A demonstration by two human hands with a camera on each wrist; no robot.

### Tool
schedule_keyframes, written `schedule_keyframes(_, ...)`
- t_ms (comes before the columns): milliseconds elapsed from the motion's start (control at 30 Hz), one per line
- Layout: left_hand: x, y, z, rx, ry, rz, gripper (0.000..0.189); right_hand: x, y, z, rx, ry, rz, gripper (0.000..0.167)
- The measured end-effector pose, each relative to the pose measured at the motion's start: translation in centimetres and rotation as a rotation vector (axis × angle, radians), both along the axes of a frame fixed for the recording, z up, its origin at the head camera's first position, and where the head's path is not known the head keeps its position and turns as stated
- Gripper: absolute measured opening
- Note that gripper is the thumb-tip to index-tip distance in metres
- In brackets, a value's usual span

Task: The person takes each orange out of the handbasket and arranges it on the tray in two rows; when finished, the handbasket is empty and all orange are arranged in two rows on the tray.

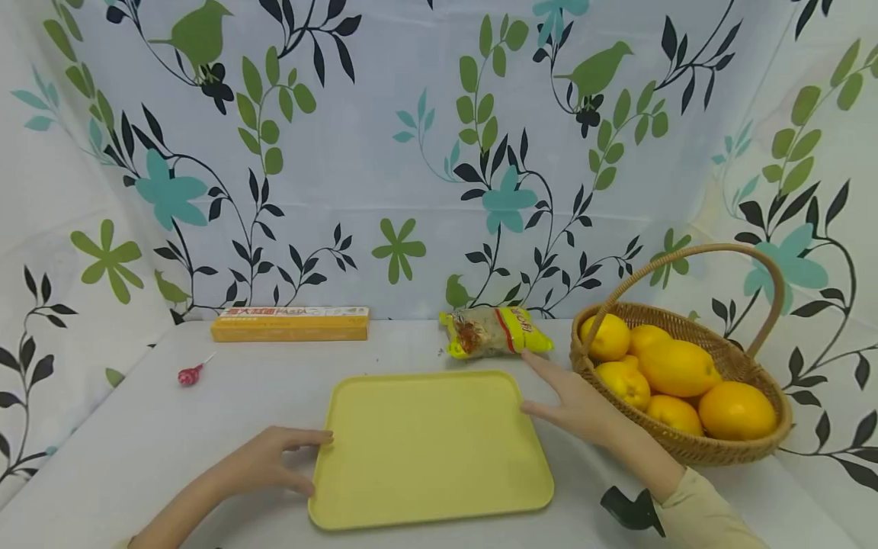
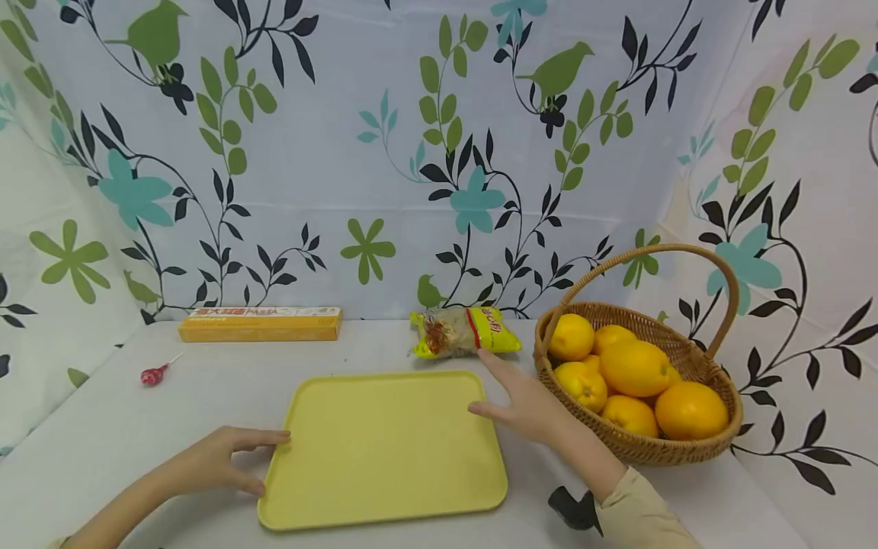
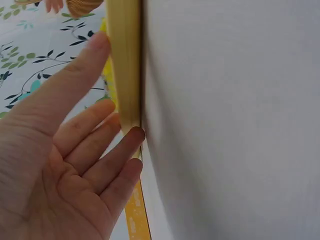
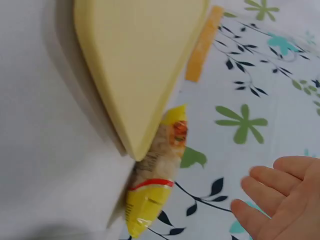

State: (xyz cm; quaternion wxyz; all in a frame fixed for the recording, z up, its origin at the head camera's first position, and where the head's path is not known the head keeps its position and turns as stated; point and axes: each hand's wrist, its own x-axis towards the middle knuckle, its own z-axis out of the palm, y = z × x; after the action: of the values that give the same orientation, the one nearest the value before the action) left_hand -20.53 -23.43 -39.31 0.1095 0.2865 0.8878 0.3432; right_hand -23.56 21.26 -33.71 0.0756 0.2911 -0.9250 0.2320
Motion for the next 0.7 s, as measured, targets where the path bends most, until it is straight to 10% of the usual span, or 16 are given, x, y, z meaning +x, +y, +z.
schedule_keyframes(367,-0.8,0.1,-0.3,0.082,-0.007,0.025,0.077,1.0,4.2,3.6,-0.07,0.101,-0.022,0.046)
schedule_keyframes(700,-0.7,-0.5,-1.4,0.088,0.021,0.056,0.075,1.9,11.2,6.1,-0.075,0.153,-0.242,0.039)
